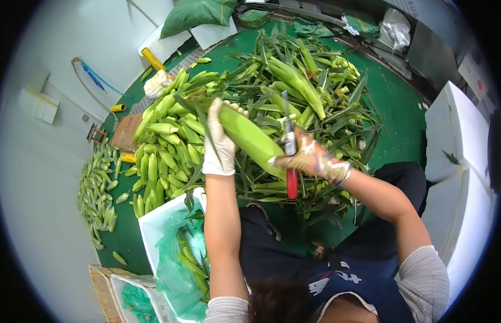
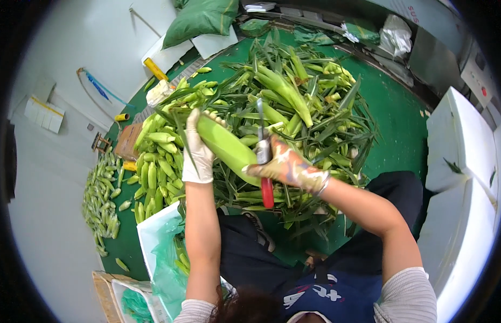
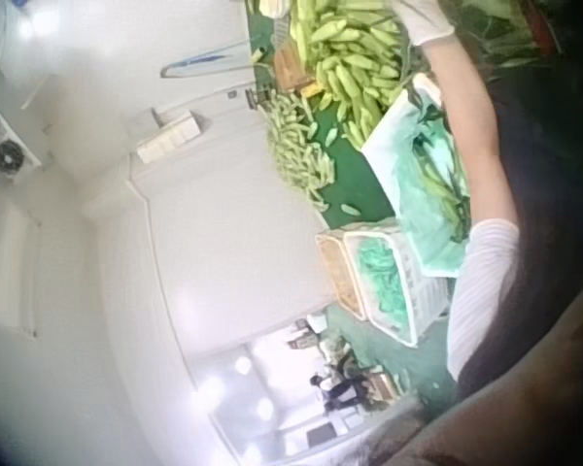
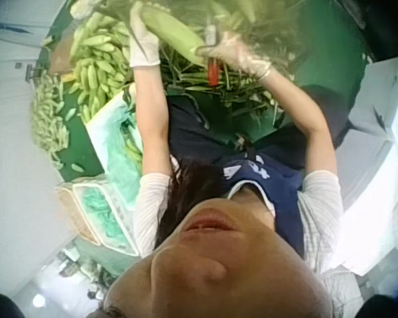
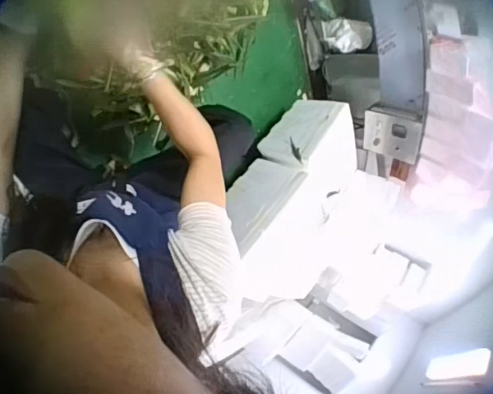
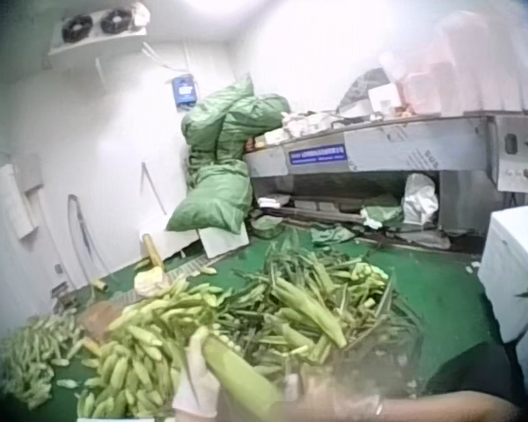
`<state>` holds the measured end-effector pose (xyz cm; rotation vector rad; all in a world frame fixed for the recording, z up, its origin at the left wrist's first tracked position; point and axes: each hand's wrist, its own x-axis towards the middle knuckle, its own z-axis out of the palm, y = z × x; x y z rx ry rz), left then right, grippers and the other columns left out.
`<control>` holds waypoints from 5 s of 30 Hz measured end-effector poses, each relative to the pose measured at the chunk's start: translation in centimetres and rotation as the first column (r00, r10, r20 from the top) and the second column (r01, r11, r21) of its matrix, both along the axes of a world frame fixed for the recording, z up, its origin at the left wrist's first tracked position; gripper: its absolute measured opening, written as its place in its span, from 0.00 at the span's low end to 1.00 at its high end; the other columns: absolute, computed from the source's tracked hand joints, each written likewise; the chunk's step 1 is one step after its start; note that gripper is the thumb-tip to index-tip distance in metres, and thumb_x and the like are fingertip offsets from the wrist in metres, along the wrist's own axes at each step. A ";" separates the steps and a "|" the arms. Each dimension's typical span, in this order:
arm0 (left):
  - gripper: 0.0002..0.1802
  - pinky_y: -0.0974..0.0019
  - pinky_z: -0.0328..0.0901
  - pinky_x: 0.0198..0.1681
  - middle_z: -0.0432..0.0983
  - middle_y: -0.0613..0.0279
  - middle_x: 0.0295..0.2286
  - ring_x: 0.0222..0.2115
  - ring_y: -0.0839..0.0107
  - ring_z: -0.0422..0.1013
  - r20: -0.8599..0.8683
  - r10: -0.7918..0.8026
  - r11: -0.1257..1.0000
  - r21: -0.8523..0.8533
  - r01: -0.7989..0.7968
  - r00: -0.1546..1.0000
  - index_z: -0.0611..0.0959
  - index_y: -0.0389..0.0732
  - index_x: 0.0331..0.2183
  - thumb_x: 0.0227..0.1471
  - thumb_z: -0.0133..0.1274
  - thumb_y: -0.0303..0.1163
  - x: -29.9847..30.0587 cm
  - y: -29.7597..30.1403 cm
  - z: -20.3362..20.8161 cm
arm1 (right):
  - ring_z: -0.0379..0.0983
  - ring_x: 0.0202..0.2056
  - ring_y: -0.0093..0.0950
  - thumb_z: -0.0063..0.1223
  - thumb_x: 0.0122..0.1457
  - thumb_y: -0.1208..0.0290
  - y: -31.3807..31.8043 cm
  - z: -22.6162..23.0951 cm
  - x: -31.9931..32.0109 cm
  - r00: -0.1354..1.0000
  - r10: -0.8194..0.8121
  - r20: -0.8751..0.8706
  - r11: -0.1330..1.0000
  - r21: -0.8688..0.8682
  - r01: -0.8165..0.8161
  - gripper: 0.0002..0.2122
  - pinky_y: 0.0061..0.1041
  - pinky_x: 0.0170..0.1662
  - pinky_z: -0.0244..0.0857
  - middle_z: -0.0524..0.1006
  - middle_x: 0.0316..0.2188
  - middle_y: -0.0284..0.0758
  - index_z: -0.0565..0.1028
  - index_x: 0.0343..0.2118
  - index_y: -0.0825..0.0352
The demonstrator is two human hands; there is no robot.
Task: The person trims the stalks and tops of corn cobs using shears and places the finished cobs into a plastic-lined crate.
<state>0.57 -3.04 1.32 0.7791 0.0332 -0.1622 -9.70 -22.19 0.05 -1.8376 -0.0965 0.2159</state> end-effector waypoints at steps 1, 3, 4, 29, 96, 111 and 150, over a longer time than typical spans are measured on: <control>0.18 0.61 0.70 0.34 0.73 0.58 0.24 0.26 0.65 0.71 0.037 -0.024 0.999 0.035 0.023 0.999 0.74 0.40 0.26 0.49 0.55 0.46 -0.6 -1.4 0.2 | 0.70 0.32 0.26 0.67 0.38 0.57 0.8 0.3 -0.7 0.997 -0.018 0.071 1.000 -0.014 0.019 0.30 0.26 0.39 0.66 0.74 0.30 0.37 0.67 0.42 0.69; 0.23 0.63 0.69 0.40 0.75 0.56 0.30 0.30 0.66 0.72 0.072 -0.078 0.950 0.308 0.052 0.994 0.72 0.36 0.40 0.49 0.56 0.43 -1.5 -1.5 -1.1 | 0.71 0.33 0.28 0.66 0.39 0.58 2.1 -0.5 -1.2 0.962 -0.149 0.228 0.989 0.048 0.142 0.29 0.27 0.40 0.66 0.75 0.30 0.39 0.67 0.42 0.69; 0.26 0.65 0.68 0.40 0.74 0.56 0.33 0.32 0.67 0.72 0.061 -0.020 0.910 0.413 -0.007 0.998 0.70 0.34 0.44 0.48 0.57 0.41 -2.6 -2.7 -1.6 | 0.72 0.33 0.32 0.66 0.38 0.59 2.0 -1.7 -0.8 0.943 -0.229 0.243 0.973 0.056 0.222 0.29 0.29 0.41 0.66 0.76 0.31 0.42 0.67 0.42 0.70; 0.36 0.71 0.61 0.48 0.71 0.61 0.41 0.42 0.73 0.67 0.239 -0.470 0.283 0.953 -0.112 0.849 0.69 0.35 0.50 0.34 0.59 0.25 -8.4 -2.8 -3.0 | 0.64 0.18 0.18 0.60 0.43 0.72 -11.7 -1.5 2.1 0.902 0.394 -0.176 0.918 0.131 -0.375 0.08 0.19 0.21 0.58 0.69 0.16 0.27 0.70 0.22 0.66; 0.35 0.61 0.63 0.48 0.70 0.55 0.41 0.46 0.59 0.66 -0.304 0.838 -0.157 0.660 0.735 0.452 0.75 0.39 0.42 0.30 0.65 0.46 -42.6 38.7 -36.2 | 0.68 0.37 0.30 0.53 0.43 0.76 -7.3 -7.7 -1.0 0.981 -0.033 -0.191 0.633 -0.763 -0.128 0.33 0.25 0.40 0.64 0.72 0.41 0.39 0.57 0.56 0.73; 0.29 0.59 0.66 0.36 0.72 0.54 0.31 0.33 0.56 0.71 0.758 -0.160 -0.407 0.533 -0.742 0.632 0.72 0.38 0.40 0.30 0.63 0.32 -5.2 13.5 2.2 | 0.71 0.37 0.44 0.65 0.36 0.57 -1.3 1.5 -2.3 0.952 0.260 0.162 0.716 -0.693 -0.077 0.35 0.37 0.41 0.65 0.72 0.33 0.49 0.59 0.44 0.70; 0.28 0.59 0.67 0.33 0.66 0.50 0.31 0.32 0.53 0.69 0.427 -0.698 -0.276 0.581 -0.766 0.575 0.68 0.39 0.37 0.32 0.63 0.31 -0.3 -14.6 3.7 | 0.70 0.33 0.35 0.65 0.37 0.57 -16.0 1.3 2.9 0.995 0.053 0.084 0.956 -0.291 -0.026 0.31 0.30 0.37 0.64 0.72 0.30 0.45 0.63 0.38 0.75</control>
